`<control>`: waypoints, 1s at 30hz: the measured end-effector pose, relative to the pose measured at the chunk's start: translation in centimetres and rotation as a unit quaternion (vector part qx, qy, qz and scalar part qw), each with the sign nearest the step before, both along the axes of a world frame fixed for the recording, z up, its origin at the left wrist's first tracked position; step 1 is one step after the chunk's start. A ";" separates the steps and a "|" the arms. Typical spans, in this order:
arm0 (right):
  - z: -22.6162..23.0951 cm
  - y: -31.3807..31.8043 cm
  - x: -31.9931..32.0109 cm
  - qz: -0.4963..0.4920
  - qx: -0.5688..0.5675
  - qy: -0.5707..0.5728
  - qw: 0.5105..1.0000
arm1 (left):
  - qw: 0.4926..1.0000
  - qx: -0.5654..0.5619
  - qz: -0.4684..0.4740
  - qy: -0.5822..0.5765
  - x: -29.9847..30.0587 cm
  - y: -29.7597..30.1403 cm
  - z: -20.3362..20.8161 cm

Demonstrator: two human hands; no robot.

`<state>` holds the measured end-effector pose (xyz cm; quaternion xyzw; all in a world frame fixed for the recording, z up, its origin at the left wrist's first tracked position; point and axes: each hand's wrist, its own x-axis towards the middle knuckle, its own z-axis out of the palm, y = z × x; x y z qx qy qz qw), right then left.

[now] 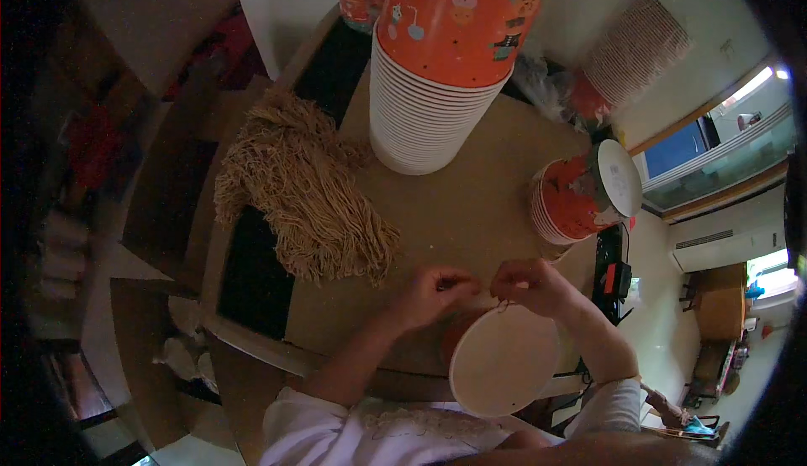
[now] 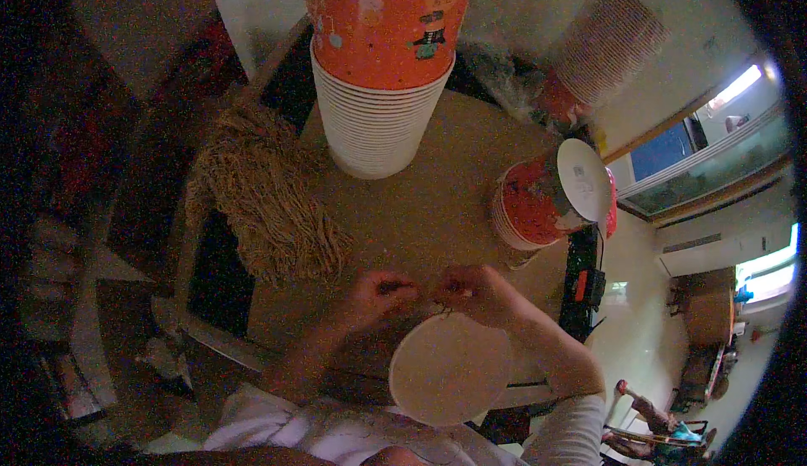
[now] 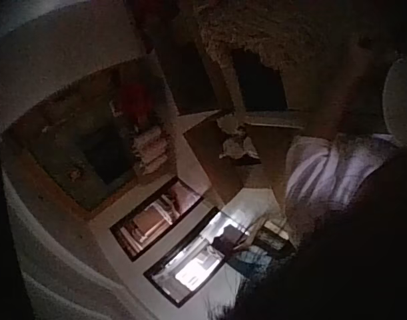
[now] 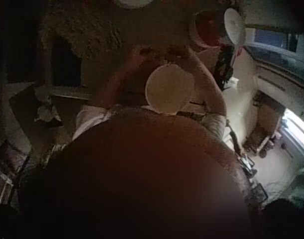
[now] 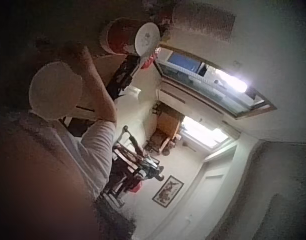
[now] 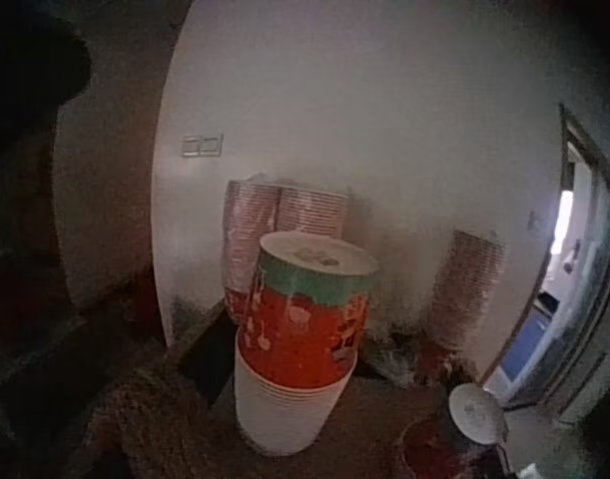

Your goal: Manually threading and tying string handles onto paper buckets.

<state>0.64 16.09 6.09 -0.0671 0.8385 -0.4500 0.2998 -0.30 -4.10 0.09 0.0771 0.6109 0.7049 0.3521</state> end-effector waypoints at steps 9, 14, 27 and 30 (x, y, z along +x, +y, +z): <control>-1.2 0.2 0.3 -0.045 -0.011 0.003 0.999 | 0.953 -0.118 0.051 0.274 0.0 0.6 0.2; 0.0 -0.3 -0.1 -0.019 0.003 -0.004 1.000 | 0.950 -0.125 0.107 0.263 0.7 2.0 -2.1; -5.8 1.7 -0.6 -0.006 -0.096 0.238 0.967 | 0.995 0.048 0.084 0.012 0.5 4.5 -6.7; -5.4 1.9 -0.7 0.018 -0.079 0.252 0.964 | 0.990 0.066 0.067 -0.103 0.1 4.2 -5.3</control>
